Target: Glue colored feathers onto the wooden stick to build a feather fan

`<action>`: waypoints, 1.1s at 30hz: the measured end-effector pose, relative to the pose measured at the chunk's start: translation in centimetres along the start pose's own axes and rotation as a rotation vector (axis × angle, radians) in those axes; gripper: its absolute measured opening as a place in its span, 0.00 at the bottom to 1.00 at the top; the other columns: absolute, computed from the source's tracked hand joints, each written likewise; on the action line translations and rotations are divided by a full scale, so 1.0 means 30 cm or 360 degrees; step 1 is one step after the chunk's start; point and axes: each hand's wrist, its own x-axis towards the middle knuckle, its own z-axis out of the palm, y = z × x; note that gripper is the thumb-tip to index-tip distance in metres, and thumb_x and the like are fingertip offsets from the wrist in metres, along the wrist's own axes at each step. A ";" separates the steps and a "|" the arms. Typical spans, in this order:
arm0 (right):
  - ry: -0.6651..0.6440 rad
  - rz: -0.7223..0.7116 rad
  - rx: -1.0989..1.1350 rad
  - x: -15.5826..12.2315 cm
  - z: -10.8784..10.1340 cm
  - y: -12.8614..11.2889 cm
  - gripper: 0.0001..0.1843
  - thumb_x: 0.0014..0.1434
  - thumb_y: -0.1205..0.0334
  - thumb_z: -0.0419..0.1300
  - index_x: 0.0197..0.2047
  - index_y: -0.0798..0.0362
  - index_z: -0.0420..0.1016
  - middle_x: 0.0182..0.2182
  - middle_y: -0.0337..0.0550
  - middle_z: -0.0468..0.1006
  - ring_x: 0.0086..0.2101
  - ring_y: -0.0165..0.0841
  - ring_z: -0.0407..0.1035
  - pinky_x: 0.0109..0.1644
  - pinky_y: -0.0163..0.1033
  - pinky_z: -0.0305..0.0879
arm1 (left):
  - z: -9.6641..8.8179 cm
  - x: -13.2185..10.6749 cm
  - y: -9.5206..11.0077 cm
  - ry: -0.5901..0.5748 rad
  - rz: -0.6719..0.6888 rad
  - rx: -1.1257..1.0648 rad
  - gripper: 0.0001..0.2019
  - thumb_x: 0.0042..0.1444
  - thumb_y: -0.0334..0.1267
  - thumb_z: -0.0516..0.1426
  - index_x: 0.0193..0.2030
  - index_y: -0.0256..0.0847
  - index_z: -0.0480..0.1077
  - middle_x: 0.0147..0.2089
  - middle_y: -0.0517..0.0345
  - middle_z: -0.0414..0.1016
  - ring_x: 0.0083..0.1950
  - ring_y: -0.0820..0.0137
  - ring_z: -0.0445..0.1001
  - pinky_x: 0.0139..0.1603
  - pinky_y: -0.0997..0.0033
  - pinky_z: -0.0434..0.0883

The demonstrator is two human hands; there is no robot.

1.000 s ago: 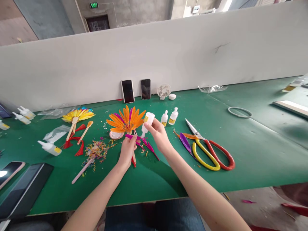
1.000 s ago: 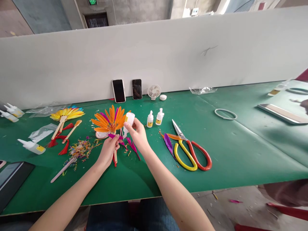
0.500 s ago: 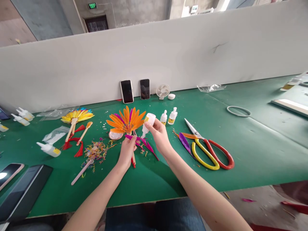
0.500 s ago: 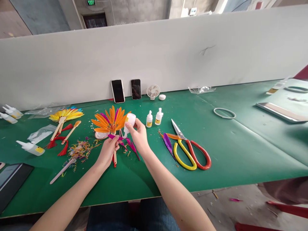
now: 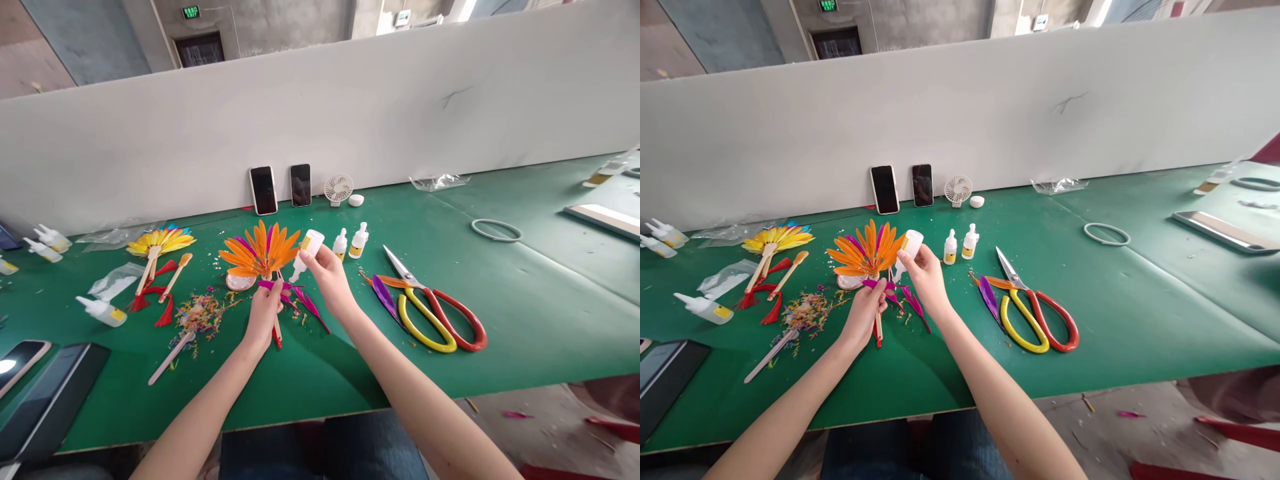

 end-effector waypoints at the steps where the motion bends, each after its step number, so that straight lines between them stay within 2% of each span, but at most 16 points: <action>1: 0.0010 0.0008 0.0009 0.002 -0.001 0.002 0.17 0.46 0.49 0.63 0.34 0.53 0.71 0.29 0.40 0.75 0.32 0.32 0.67 0.36 0.38 0.62 | 0.000 0.001 -0.001 0.0001 -0.0011 -0.0005 0.21 0.40 0.53 0.60 0.17 0.39 0.58 0.17 0.66 0.58 0.17 0.82 0.54 0.19 0.77 0.51; 9: 0.0023 0.0034 -0.0015 0.004 -0.004 0.002 0.18 0.44 0.48 0.64 0.33 0.53 0.71 0.27 0.39 0.75 0.30 0.32 0.67 0.34 0.37 0.63 | 0.000 0.003 -0.006 0.0003 -0.0025 -0.0029 0.19 0.40 0.51 0.61 0.18 0.38 0.60 0.17 0.65 0.60 0.18 0.82 0.53 0.19 0.77 0.51; 18: -0.0025 -0.0011 -0.0129 -0.002 -0.004 0.000 0.16 0.46 0.48 0.62 0.31 0.52 0.69 0.25 0.37 0.72 0.28 0.31 0.65 0.33 0.37 0.61 | 0.005 -0.001 0.002 0.0044 -0.0009 -0.0042 0.19 0.41 0.49 0.61 0.16 0.39 0.59 0.14 0.68 0.53 0.17 0.81 0.52 0.18 0.76 0.49; 26: -0.0025 -0.0052 -0.0210 -0.008 -0.009 0.005 0.14 0.48 0.50 0.60 0.28 0.53 0.67 0.23 0.36 0.68 0.26 0.29 0.61 0.32 0.37 0.57 | 0.011 -0.005 0.011 0.0037 -0.0071 -0.0095 0.17 0.40 0.46 0.61 0.15 0.39 0.58 0.14 0.69 0.53 0.17 0.82 0.50 0.18 0.76 0.50; 33: 0.0102 -0.0034 -0.0124 -0.010 -0.006 0.015 0.12 0.48 0.52 0.59 0.29 0.53 0.69 0.23 0.35 0.68 0.26 0.28 0.60 0.32 0.36 0.57 | 0.014 -0.005 0.013 0.0037 -0.0121 -0.0116 0.17 0.36 0.47 0.63 0.17 0.38 0.61 0.16 0.64 0.61 0.18 0.82 0.54 0.18 0.77 0.51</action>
